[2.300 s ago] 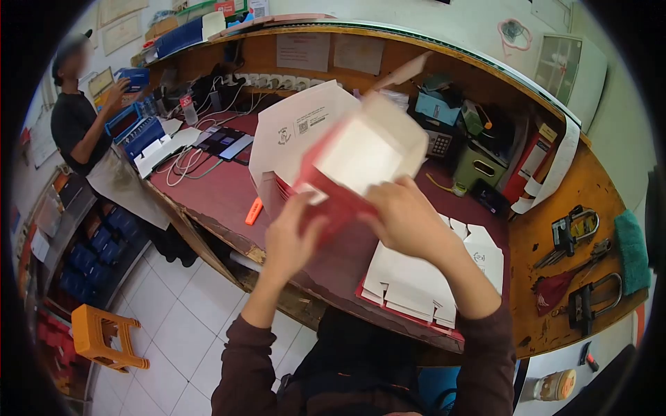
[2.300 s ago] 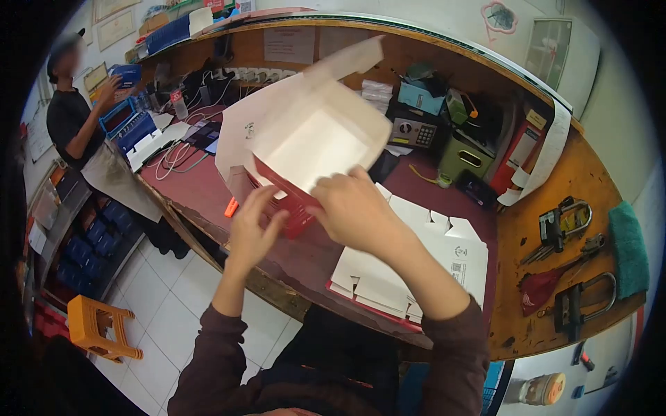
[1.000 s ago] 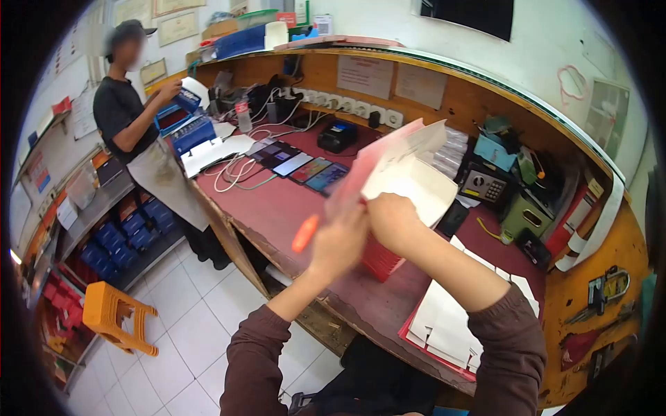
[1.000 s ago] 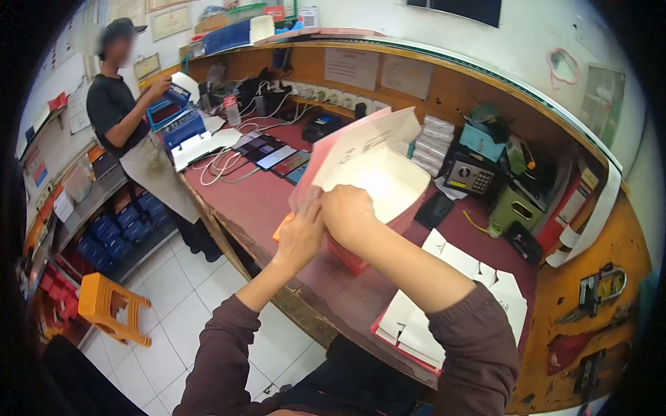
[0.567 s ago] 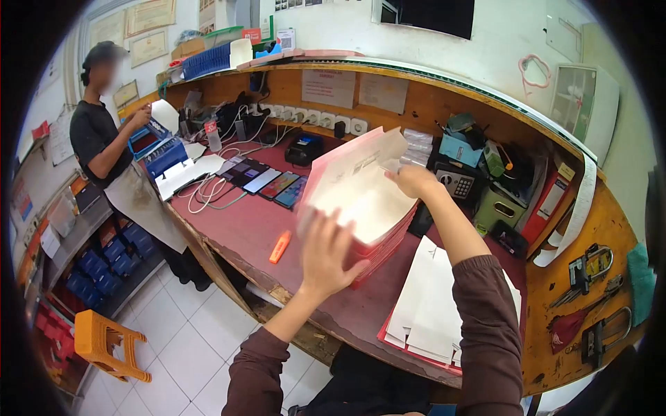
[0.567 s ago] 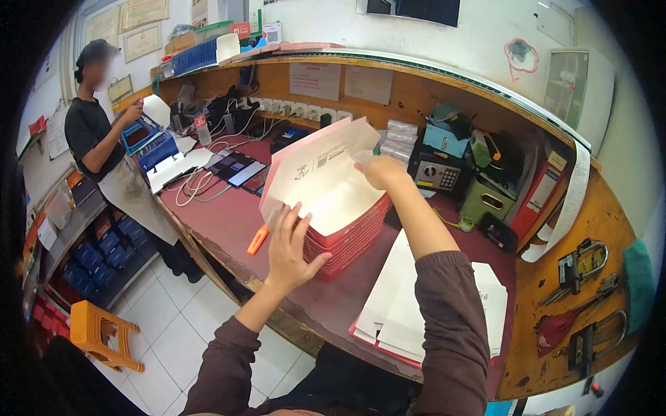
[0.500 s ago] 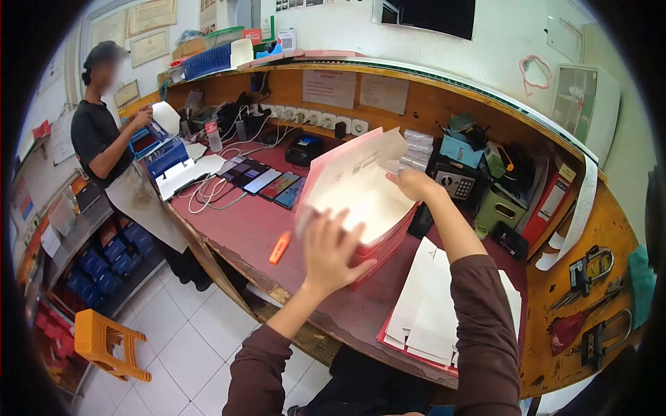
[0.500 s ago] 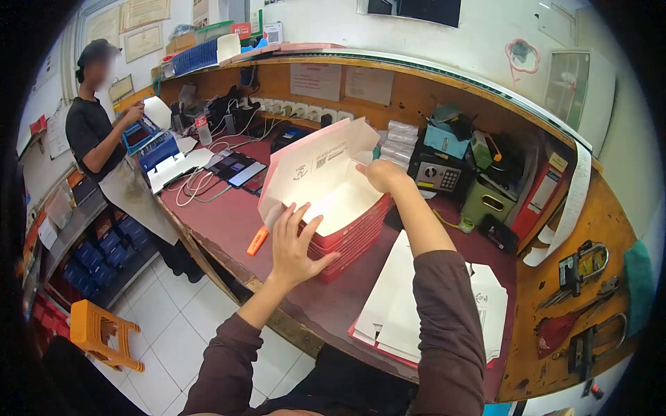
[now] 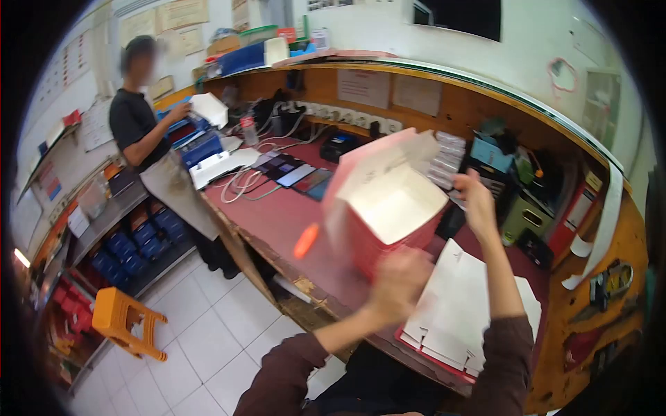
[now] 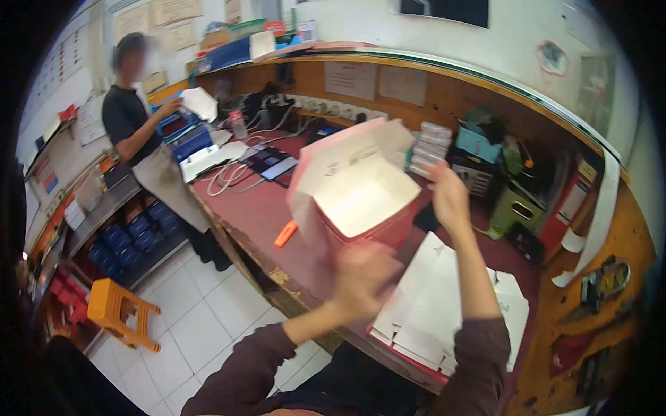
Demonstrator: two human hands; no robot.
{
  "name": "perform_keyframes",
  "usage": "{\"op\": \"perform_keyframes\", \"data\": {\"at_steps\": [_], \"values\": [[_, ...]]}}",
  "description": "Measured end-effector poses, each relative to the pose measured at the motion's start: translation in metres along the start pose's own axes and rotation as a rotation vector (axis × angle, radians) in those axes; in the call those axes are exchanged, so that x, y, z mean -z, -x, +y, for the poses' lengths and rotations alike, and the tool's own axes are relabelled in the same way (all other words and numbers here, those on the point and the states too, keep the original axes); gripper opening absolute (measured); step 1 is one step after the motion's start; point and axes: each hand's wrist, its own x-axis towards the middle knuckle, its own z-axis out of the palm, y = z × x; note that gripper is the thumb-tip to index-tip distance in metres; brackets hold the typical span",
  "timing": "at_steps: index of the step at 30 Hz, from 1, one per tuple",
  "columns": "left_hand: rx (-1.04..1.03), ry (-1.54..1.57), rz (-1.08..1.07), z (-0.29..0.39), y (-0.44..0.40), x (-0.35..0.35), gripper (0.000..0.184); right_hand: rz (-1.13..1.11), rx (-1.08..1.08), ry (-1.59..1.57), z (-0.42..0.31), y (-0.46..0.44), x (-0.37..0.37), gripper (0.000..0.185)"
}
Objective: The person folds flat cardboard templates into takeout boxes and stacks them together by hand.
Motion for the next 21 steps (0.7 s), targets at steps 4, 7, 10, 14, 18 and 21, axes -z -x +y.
{"op": "perform_keyframes", "data": {"at_steps": [4,7,10,14,18,21], "values": [[-0.273,0.403,-0.73,0.053,0.032,-0.077,0.072,-0.073,-0.066,-0.107,-0.031,0.073,0.034,0.045],[-0.156,0.373,-0.994,0.058,0.022,-0.092,0.073,-0.194,0.052,0.022,-0.07,0.134,0.052,0.046],[-0.11,0.449,-1.078,0.057,0.011,-0.088,0.06,-0.568,-0.062,0.028,-0.079,0.187,0.079,0.043],[-0.07,0.478,-0.942,0.042,0.007,-0.108,0.021,-0.822,-0.442,-0.107,-0.072,0.248,0.076,0.029],[0.231,0.695,-0.653,0.059,-0.024,-0.076,0.018,-0.561,-0.585,-0.139,-0.033,0.28,0.057,0.032],[0.534,1.174,-0.327,0.079,-0.031,-0.064,0.027,-0.209,-0.73,-0.41,-0.013,0.298,0.032,0.034]]}}
